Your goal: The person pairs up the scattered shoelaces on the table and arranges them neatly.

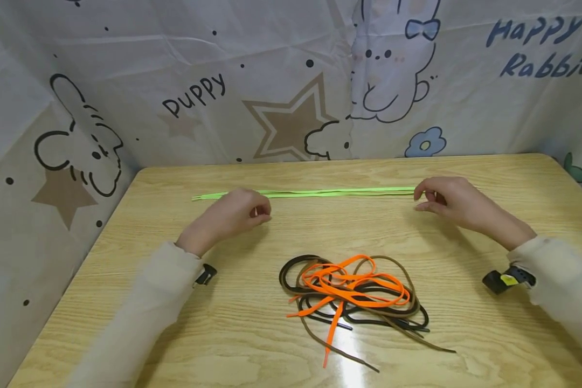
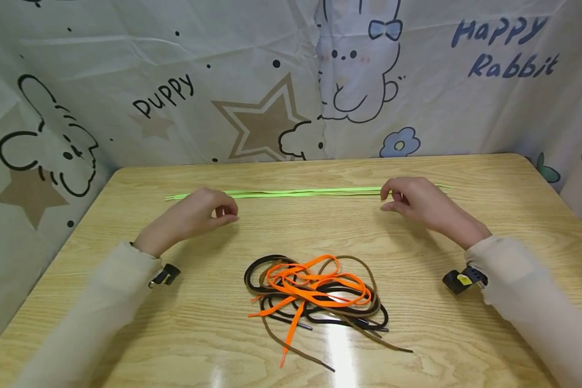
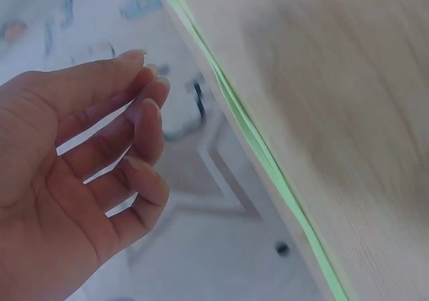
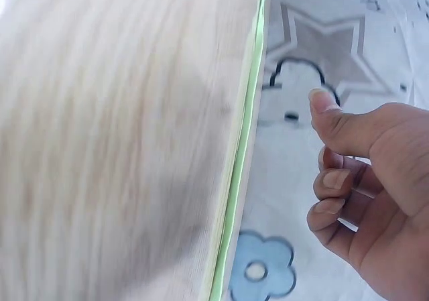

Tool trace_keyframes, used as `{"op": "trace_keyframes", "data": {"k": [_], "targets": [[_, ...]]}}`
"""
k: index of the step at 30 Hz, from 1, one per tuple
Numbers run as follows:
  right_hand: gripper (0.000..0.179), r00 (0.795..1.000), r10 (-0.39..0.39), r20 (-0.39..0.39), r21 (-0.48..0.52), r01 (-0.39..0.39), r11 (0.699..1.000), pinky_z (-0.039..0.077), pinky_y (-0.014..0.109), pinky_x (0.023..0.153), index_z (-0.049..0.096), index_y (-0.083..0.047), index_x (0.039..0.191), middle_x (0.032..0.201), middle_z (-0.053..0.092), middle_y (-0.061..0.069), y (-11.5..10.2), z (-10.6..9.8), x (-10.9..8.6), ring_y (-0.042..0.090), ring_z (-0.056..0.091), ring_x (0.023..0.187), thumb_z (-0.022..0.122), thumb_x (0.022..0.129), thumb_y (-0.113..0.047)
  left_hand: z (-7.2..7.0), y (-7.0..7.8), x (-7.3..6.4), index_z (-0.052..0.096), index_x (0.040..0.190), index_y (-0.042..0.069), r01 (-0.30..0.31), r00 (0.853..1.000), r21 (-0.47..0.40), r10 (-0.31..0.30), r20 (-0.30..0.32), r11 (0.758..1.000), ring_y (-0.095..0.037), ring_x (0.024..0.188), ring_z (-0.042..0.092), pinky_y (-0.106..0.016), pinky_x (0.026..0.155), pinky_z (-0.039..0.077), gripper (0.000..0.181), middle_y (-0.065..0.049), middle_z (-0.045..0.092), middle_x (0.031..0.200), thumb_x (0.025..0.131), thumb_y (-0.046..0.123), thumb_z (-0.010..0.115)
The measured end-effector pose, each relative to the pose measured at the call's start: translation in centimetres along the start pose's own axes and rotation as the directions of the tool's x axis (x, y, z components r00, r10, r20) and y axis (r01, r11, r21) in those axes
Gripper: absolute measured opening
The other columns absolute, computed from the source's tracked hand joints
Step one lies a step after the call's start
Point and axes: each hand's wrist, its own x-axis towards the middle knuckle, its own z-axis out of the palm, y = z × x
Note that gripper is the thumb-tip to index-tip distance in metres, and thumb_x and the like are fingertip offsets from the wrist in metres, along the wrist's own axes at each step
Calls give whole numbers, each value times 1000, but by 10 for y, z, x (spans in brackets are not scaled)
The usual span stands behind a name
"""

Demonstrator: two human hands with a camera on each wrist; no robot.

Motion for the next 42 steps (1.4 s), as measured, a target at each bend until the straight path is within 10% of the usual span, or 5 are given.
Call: {"op": "trace_keyframes", "data": {"k": [13, 20, 26, 34, 42], "targets": [[21, 981, -171, 95, 109, 161, 981, 34, 21, 54, 65, -12, 92, 68, 39, -15, -53, 25, -6, -2, 34, 58, 80, 78, -8, 31, 56, -1, 71, 89, 9, -230, 973, 44, 228, 40, 972, -9, 73, 57, -22, 66, 48, 8, 1, 65, 85, 92, 16, 68], [16, 957, -251, 145, 185, 223, 957, 39, 20, 55, 65, -15, 90, 80, 55, -12, -80, 34, -7, 0, 42, 63, 76, 82, -6, 39, 76, -6, 69, 103, 6, -343, 937, 22, 343, -58, 939, -18, 90, 62, -31, 79, 51, 17, -6, 63, 103, 92, 19, 68], [11, 932, -311, 185, 272, 256, 928, 40, 19, 55, 62, -19, 85, 79, 55, -13, -105, 43, -7, -2, 44, 63, 73, 88, -18, 47, 94, -10, 68, 106, 13, -417, 909, 61, 416, 22, 907, -19, 94, 57, -31, 80, 48, 19, -5, 62, 109, 92, 25, 68], [28, 871, -328, 365, 258, 244, 935, 33, 17, 53, 57, -21, 84, 73, 44, -13, -130, 46, -16, -3, 36, 59, 71, 85, -45, 62, 112, -13, 70, 104, 20, -372, 925, 126, 355, 134, 920, -17, 102, 54, -32, 85, 43, 13, 2, 62, 110, 95, 27, 64], [11, 874, -320, 366, 184, 269, 946, 41, 20, 57, 63, -19, 89, 80, 53, -13, -132, 45, -22, -1, 44, 65, 72, 87, -25, 62, 114, -16, 70, 102, 19, -358, 932, 147, 343, 121, 922, -19, 100, 56, -43, 93, 42, 11, 3, 65, 104, 95, 25, 63]]}}
